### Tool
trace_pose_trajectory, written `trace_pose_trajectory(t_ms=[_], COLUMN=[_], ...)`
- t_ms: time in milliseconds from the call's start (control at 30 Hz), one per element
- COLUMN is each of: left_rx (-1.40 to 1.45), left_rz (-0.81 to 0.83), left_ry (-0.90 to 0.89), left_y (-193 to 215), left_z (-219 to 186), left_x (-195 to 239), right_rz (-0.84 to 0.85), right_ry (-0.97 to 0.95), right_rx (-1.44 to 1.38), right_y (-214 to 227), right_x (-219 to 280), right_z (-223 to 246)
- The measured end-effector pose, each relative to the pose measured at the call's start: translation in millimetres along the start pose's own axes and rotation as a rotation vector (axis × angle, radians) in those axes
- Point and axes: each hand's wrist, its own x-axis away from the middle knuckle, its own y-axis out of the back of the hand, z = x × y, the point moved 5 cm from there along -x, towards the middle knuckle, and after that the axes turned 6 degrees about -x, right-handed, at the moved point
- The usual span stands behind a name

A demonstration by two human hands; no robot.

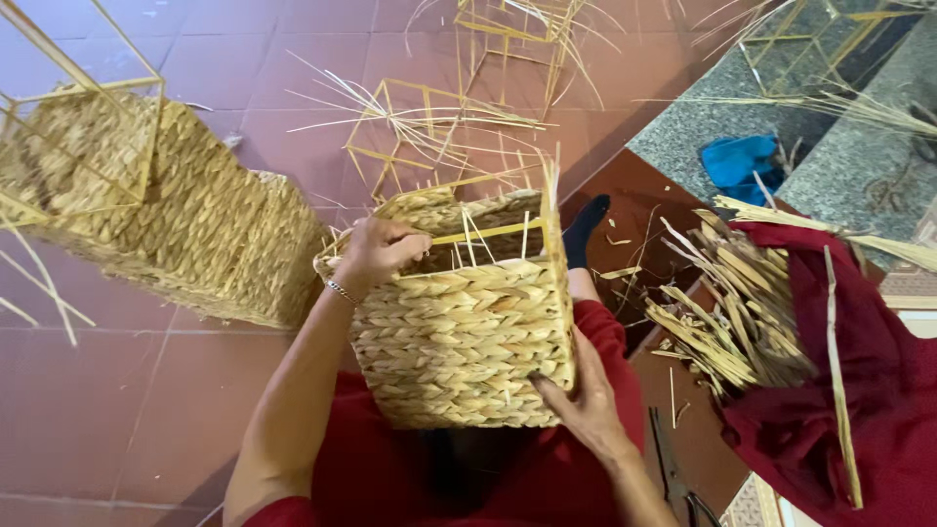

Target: The person trims protruding straw from a woven basket using shears, then weaves additional straw strips into the basket's rim. The person works on a tiled floor with other basket frames and straw pieces nearby.

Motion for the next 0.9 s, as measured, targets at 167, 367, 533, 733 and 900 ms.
trace_pose_trajectory(t_ms=[167,367,533,733,900], left_rx=[0.028,-0.126,-0.216,-0.268,-0.327], left_rz=[0.024,0.112,-0.118,-0.258,-0.449], left_ry=[-0.012,0.081,-0.280,-0.315,-0.466], left_y=[-8,-38,-63,-57,-61], left_z=[24,5,-40,-54,-77], left_x=[-13,-20,-21,-4,13], right_rz=[-0.068,-0.085,-0.111,-0.108,-0.088], right_ry=[0.018,-0.030,-0.077,0.003,-0.035], right_rx=[0.074,0.032,0.065,0.270,0.246], right_y=[-11,-5,8,17,24], right_x=[-8,9,21,16,16], right_z=[-17,-43,-53,-49,-49])
